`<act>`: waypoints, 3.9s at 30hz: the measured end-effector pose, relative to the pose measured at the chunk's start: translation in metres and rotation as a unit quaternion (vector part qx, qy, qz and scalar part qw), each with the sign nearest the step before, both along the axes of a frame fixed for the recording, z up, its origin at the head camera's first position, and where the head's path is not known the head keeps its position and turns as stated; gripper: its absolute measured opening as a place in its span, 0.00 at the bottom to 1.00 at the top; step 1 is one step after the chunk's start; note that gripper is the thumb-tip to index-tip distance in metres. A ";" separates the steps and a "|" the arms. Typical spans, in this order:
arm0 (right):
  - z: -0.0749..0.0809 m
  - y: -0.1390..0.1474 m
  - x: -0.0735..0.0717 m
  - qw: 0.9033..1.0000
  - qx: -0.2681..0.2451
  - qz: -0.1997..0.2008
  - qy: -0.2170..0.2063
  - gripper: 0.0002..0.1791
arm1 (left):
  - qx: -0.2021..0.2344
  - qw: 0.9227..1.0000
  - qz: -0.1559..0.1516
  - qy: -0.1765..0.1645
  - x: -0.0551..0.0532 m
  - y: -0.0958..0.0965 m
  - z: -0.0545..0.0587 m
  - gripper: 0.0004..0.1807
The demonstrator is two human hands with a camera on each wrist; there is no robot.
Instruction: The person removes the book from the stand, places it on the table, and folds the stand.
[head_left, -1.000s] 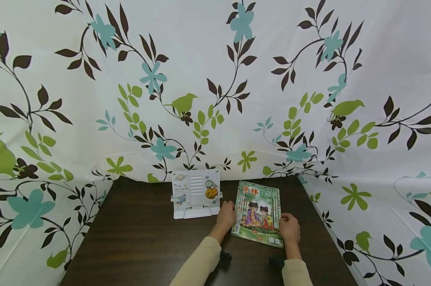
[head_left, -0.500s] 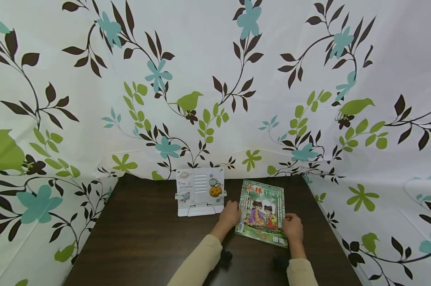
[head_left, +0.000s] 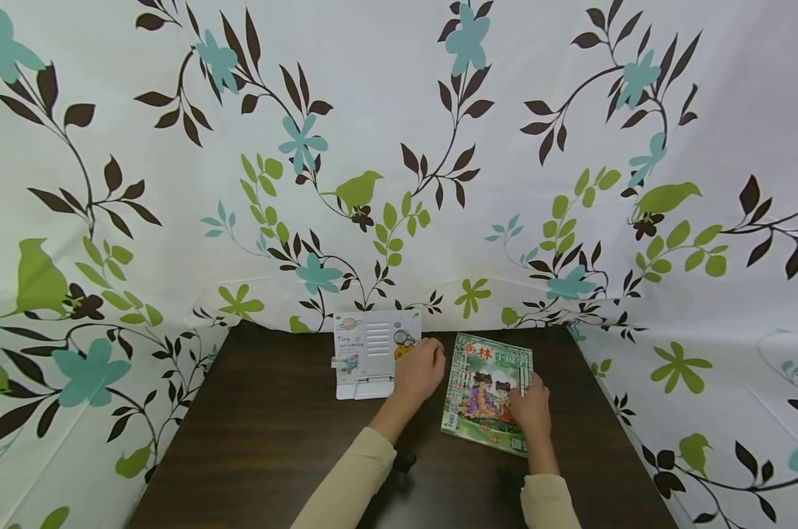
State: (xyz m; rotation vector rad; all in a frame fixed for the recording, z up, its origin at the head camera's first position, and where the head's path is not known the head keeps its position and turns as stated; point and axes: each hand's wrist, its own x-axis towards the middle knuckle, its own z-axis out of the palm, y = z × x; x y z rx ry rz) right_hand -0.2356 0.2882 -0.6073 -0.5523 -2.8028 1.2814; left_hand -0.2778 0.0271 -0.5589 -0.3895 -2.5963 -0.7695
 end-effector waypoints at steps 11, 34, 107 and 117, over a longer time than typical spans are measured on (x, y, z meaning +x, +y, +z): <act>0.003 -0.024 -0.018 0.999 -0.036 0.006 0.033 0.41 | 0.030 0.999 0.016 0.035 -0.013 -0.050 0.051 0.12; -0.014 -0.092 -0.019 0.992 -0.053 0.101 0.062 0.23 | 0.045 0.993 0.103 -0.027 -0.035 -0.148 0.064 0.15; -0.048 -0.198 0.017 0.908 0.291 0.297 0.049 0.38 | 0.093 0.963 0.193 -0.163 -0.047 -0.188 0.020 0.21; -0.040 -0.190 0.006 0.899 0.293 0.320 0.055 0.38 | 0.114 0.961 0.199 -0.155 -0.045 -0.189 0.019 0.21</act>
